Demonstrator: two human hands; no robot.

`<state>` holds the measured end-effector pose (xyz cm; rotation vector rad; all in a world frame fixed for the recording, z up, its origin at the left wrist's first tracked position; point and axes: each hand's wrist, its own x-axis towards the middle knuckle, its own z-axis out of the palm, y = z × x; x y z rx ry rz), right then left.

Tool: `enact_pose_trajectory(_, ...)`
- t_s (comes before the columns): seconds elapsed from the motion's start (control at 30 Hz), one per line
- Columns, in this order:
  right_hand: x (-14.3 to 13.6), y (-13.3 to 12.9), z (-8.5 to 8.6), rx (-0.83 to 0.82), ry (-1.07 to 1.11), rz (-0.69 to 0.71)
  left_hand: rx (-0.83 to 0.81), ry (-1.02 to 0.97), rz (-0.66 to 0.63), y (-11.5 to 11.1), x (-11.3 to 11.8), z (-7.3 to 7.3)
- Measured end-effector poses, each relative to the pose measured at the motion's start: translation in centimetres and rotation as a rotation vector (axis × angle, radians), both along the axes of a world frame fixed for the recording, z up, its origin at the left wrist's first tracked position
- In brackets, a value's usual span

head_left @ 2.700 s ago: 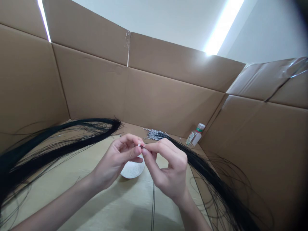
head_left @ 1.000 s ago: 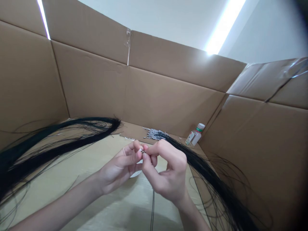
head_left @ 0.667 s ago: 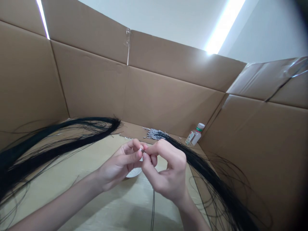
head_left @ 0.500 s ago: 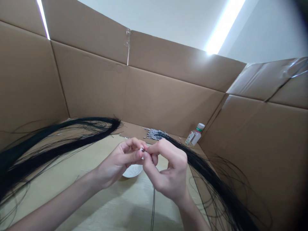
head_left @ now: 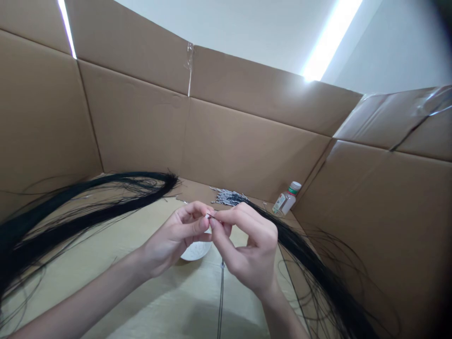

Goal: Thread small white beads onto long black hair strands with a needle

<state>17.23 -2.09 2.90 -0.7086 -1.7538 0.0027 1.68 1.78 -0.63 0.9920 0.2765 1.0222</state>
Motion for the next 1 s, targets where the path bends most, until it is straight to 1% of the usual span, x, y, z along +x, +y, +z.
enact_pose_trajectory(0.17,-0.04,-0.03,-0.02,0.011,-0.041,-0.027,-0.009,-0.021,-0.007,0.0,0.21,-0.14)
enact_pose_trajectory(0.33,0.07,-0.07,0.05,0.004,-0.055,-0.036,0.009,-0.025,-0.016,0.01,0.09,0.08)
enact_pose_trajectory(0.6,0.18,-0.09,-0.01,-0.002,-0.094,-0.029,-0.016,-0.023,0.053,0.44,-0.39,0.3)
enact_pose_trajectory(0.73,0.3,-0.29,0.12,0.007,-0.12,-0.022,0.031,-0.001,0.057,0.59,-0.43,0.58)
enact_pose_trajectory(0.87,0.1,-0.27,-0.03,-0.003,-0.092,-0.034,0.106,-0.01,0.107,0.57,-0.33,0.65)
enact_pose_trajectory(1.0,-0.33,-0.05,-0.32,-0.004,-0.021,-0.04,0.06,-0.026,0.108,0.18,-0.13,0.5)
